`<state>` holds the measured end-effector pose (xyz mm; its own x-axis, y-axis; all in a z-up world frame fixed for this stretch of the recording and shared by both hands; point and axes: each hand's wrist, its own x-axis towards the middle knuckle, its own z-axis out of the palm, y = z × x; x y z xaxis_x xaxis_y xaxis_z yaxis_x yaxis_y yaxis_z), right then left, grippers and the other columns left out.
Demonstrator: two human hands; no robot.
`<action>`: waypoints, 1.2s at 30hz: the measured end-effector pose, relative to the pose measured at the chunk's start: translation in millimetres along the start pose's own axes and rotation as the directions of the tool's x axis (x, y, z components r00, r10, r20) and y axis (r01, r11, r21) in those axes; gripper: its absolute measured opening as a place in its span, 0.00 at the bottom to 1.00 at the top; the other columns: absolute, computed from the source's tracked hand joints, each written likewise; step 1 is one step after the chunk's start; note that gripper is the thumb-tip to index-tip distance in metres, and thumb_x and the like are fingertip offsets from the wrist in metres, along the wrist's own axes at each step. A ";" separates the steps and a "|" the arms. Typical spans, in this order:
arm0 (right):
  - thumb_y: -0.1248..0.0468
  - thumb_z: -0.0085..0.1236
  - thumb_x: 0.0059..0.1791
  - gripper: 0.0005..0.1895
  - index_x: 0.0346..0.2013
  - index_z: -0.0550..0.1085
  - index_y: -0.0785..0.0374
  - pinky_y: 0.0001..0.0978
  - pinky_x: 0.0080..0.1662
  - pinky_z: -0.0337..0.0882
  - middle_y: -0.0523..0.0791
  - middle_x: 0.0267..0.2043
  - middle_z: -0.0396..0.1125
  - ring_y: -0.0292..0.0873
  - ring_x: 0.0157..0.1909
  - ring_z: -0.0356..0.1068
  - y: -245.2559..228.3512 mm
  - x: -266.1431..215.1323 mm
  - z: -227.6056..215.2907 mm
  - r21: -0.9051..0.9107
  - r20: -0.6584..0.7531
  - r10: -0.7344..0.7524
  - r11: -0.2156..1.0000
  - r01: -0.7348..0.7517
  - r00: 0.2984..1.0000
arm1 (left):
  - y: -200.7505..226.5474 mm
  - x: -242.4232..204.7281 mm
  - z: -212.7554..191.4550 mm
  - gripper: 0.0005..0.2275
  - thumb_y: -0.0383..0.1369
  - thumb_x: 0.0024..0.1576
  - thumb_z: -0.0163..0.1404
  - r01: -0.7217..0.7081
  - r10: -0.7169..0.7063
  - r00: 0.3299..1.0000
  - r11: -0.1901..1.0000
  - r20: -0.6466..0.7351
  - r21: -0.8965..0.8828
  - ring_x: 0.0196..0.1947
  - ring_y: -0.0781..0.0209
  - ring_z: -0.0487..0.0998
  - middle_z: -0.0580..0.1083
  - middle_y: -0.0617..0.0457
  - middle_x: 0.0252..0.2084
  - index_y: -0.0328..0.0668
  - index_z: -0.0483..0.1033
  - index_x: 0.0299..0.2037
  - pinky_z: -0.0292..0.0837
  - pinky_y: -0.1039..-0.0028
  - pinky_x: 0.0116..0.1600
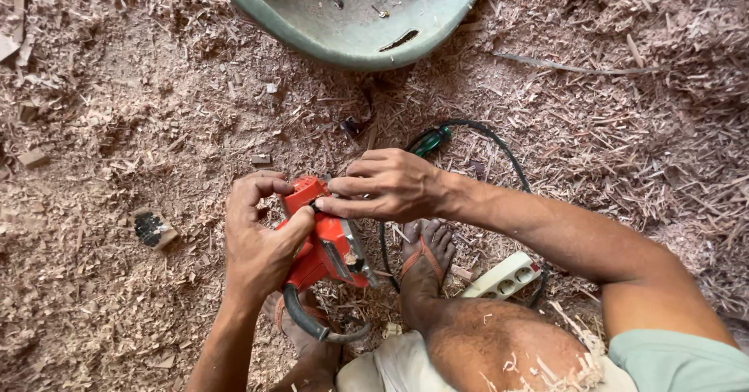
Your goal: The person sits on a wood-shaving-covered floor and uses a screwdriver to adjust and tighten screws on a red electric planer. They repeatedly pick up small metal parts from a green basin and insert them into the tool, then secure them with the screwdriver.
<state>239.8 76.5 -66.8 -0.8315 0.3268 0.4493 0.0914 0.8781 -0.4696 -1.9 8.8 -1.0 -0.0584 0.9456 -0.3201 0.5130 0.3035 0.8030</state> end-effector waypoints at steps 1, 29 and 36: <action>0.64 0.55 0.55 0.19 0.61 0.72 0.56 0.32 0.46 0.77 0.44 0.53 0.71 0.40 0.46 0.73 1.4 -1.1 1.8 0.024 -0.002 -0.003 1.000 0.003 1.000 | -0.8 -0.1 -0.3 0.14 0.32 0.48 0.58 0.009 -0.009 1.000 1.000 0.005 -0.024 0.56 0.54 0.74 0.72 0.49 0.52 0.40 0.72 0.44 0.69 0.62 0.60; 0.61 0.53 0.56 0.19 0.63 0.70 0.53 0.32 0.44 0.74 0.40 0.51 0.69 0.38 0.43 0.70 5.4 11.2 -3.6 -0.024 0.081 -0.088 0.996 0.090 0.993 | -1.1 -3.5 -3.3 0.08 0.27 0.51 0.57 -0.054 0.053 0.998 0.997 -0.016 -0.047 0.48 0.60 0.78 0.76 0.50 0.45 0.38 0.74 0.39 0.76 0.68 0.56; 0.62 0.52 0.57 0.21 0.66 0.68 0.55 0.32 0.46 0.73 0.40 0.53 0.69 0.38 0.45 0.69 -1.5 9.7 -4.6 0.006 0.054 -0.061 0.998 0.060 0.997 | 5.0 -6.0 -8.1 0.09 0.27 0.51 0.59 -0.074 0.075 0.997 0.995 -0.004 0.070 0.45 0.59 0.78 0.78 0.50 0.43 0.37 0.76 0.40 0.76 0.67 0.54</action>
<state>234.1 80.0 -58.3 -0.8638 0.2537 0.4354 0.0377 0.8941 -0.4462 -6.0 5.6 9.0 -0.0236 0.9661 -0.2571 0.5747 0.2235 0.7872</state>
